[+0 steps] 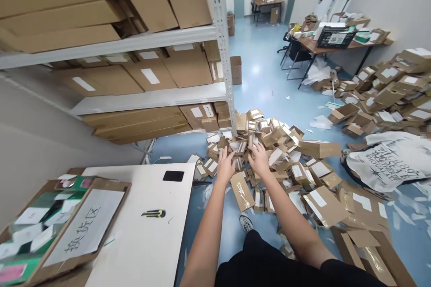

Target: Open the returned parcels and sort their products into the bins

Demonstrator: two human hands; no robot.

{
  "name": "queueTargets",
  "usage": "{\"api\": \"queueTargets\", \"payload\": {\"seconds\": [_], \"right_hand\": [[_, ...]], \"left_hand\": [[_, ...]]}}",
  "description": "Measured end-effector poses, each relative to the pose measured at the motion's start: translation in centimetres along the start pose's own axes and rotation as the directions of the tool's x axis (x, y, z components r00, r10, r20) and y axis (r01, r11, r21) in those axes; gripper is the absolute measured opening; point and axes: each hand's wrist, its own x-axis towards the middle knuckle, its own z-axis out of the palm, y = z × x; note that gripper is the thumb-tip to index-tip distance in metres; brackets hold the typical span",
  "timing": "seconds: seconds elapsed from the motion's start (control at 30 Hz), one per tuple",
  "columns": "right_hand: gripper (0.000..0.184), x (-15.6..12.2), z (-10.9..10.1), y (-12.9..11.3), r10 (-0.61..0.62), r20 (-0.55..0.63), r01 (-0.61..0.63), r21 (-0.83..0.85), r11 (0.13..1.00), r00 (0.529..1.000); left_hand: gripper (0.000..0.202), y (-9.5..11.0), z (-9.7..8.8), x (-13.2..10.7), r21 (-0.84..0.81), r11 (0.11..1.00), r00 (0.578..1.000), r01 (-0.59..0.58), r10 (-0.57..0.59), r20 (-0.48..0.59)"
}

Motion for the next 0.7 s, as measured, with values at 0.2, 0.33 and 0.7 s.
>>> {"api": "queueTargets", "payload": {"seconds": [0.2, 0.33, 0.7], "right_hand": [[0.037, -0.5, 5.4, -7.7, -0.162, 0.088, 0.150, 0.131, 0.980, 0.983], [0.037, -2.0, 9.0, -14.9, -0.324, 0.144, 0.288, 0.225, 0.931, 0.935], [0.042, -20.4, 18.6, -38.9, -0.749, 0.279, 0.535, 0.555, 0.637, 0.601]], "left_hand": [[0.052, -5.0, -4.1, -6.6, 0.022, 0.990, 0.985, 0.141, -0.138, -0.103], [0.051, -8.2, -8.4, -13.0, 0.041, 0.963, 0.948, 0.267, -0.255, -0.192], [0.054, -14.1, -19.5, -43.6, -0.082, 0.723, 0.599, 0.687, -0.625, -0.500]]}}
